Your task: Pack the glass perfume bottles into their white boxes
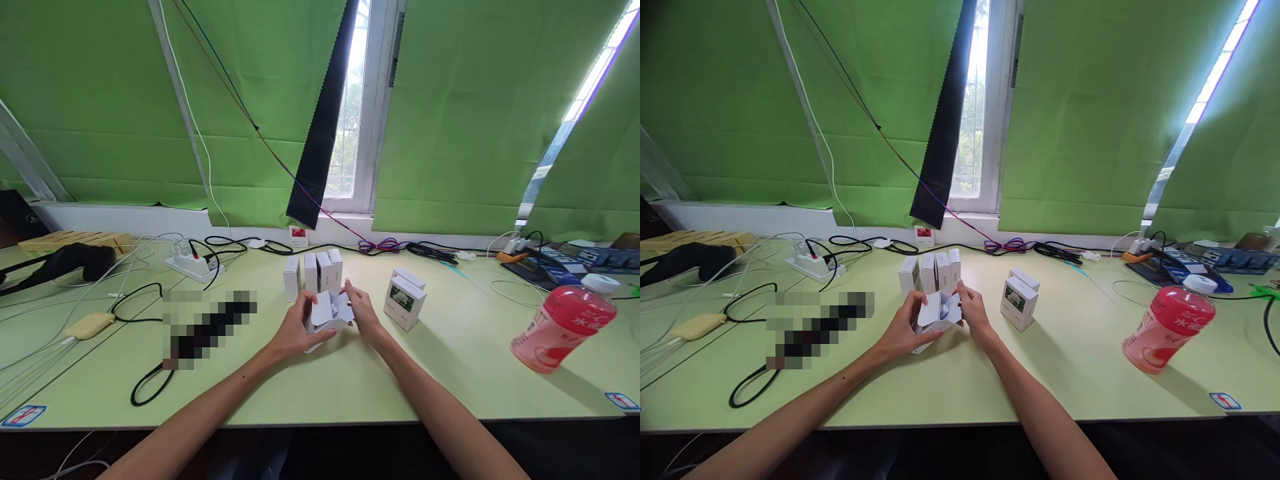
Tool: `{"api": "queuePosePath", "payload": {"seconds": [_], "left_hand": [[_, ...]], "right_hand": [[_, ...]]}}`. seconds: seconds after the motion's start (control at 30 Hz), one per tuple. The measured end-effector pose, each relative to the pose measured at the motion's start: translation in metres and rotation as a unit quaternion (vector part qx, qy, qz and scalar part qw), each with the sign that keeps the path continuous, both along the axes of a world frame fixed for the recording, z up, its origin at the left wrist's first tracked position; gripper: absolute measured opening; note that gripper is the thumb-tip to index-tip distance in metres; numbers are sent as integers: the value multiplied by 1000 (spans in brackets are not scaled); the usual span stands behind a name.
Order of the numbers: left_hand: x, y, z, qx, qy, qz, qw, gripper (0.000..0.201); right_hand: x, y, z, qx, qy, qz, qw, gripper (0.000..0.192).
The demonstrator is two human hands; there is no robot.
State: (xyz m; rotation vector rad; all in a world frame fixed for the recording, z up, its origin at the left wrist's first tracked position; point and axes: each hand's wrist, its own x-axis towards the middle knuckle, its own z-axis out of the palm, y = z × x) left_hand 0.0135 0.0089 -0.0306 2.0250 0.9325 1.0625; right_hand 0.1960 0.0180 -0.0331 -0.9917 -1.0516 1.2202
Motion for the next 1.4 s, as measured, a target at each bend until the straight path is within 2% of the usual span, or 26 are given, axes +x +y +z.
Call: {"api": "queuePosePath", "payload": {"seconds": [0.2, 0.37, 0.57, 0.7, 0.87, 1.1, 1.23, 1.4], "left_hand": [[0, -1, 0, -18, -27, -8, 999, 62], [0, 2, -3, -23, -51, -19, 998, 64], [1, 5, -2, -51, -80, -44, 995, 63], [1, 4, 2, -88, -86, -40, 992, 64], [-1, 7, 4, -118, -84, -34, 989, 64], [-6, 17, 3, -93, -68, -34, 993, 54], [-8, 21, 2, -61, -79, -45, 994, 48], [-10, 24, 2, -33, -82, -20, 996, 46]], "right_hand": [[1, 0, 1, -26, 34, 38, 998, 66], [3, 2, -3, -13, 32, 90, 995, 72], [3, 5, -7, -29, 9, 154, 988, 87], [4, 5, -9, -20, 28, 188, 982, 87], [3, -1, -3, -1, 1, 155, 988, 81], [5, 3, -9, 40, -65, 61, 995, 71], [6, 1, -8, 73, -143, -2, 987, 67], [5, -8, 2, 116, -194, -52, 973, 59]]}}
